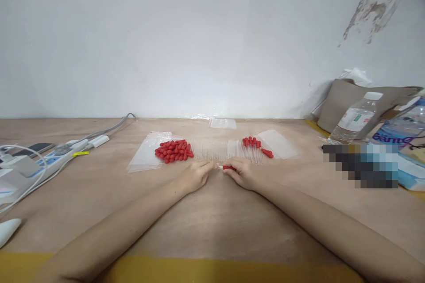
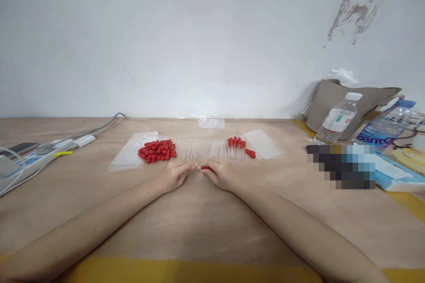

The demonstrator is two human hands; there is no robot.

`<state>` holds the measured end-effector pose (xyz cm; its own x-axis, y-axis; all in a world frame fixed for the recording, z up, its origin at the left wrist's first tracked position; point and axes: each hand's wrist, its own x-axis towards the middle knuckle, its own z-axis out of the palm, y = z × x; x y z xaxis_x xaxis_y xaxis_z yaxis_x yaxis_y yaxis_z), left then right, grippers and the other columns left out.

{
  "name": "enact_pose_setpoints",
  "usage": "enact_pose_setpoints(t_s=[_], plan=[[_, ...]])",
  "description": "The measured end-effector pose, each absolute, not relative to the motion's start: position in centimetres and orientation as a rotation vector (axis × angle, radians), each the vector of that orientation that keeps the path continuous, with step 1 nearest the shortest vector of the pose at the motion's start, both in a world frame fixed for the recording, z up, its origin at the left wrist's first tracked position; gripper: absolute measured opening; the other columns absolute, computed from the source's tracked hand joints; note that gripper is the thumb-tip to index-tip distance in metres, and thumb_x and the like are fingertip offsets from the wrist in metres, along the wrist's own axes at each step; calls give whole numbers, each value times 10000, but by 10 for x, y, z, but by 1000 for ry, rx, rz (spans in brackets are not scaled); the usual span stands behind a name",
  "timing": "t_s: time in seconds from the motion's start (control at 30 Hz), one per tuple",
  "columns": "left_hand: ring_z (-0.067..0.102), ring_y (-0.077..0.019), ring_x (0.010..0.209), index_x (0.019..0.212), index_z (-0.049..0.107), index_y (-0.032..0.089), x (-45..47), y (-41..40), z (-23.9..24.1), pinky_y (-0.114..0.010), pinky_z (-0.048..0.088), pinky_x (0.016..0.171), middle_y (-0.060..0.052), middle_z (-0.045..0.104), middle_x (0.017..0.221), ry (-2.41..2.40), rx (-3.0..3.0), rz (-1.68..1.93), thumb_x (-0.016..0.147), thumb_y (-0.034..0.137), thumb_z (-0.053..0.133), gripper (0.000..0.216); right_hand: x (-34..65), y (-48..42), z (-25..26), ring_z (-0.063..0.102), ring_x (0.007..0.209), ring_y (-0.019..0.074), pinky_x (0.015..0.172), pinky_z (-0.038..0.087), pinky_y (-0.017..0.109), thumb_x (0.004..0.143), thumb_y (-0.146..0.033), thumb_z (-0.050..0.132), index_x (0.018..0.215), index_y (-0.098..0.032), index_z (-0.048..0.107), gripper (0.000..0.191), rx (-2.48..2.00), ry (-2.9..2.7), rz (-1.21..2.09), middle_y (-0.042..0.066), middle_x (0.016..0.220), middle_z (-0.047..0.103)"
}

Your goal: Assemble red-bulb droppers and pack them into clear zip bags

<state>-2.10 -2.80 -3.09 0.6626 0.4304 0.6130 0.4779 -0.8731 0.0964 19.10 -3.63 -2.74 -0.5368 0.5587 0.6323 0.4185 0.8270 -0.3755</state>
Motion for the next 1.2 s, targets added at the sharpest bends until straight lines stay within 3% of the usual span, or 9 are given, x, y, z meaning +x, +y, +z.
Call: enact_pose_setpoints(t_s=[0.2, 0.67, 0.9, 1.07, 1.2], plan=[[602, -153, 759, 964, 502, 172, -13, -34, -29, -265, 477, 665, -49, 631, 837, -963, -2804, -1027, 871, 207, 394, 146, 189, -35, -28, 552, 682, 140, 631, 444, 257, 826, -233, 477, 814, -153, 589, 138, -764, -2233, 188, 52, 732, 615], [593, -143, 702, 879, 443, 184, -7, -37, -25, -254, 463, 623, -26, 603, 779, -1068, -2848, -961, 862, 197, 377, 69, 186, -34, -24, 559, 710, 142, 667, 439, 268, 835, -280, 467, 849, -170, 606, 178, -792, -2267, 327, 48, 772, 626], [622, -154, 812, 1011, 427, 192, -9, -32, -31, -283, 491, 698, -43, 642, 898, -1097, -2858, -1091, 873, 254, 405, 153, 189, -31, -18, 571, 782, 142, 731, 450, 288, 782, -272, 541, 859, -179, 610, 139, -748, -2095, 610, 49, 852, 622], [604, -174, 898, 1146, 361, 188, -12, -32, -29, -323, 485, 758, -77, 623, 1013, -1183, -2841, -1172, 854, 310, 449, 328, 198, -19, -13, 556, 687, 125, 648, 459, 264, 658, -396, 653, 816, -167, 566, 292, -876, -1729, 893, 21, 766, 606], [563, -186, 963, 1138, 375, 165, -12, -31, -24, -351, 450, 820, -87, 600, 1007, -1318, -2727, -1282, 875, 306, 396, 300, 229, 2, 11, 526, 601, 95, 597, 434, 234, 741, -504, 517, 975, -152, 582, 428, -1046, -1556, 922, 28, 748, 616]])
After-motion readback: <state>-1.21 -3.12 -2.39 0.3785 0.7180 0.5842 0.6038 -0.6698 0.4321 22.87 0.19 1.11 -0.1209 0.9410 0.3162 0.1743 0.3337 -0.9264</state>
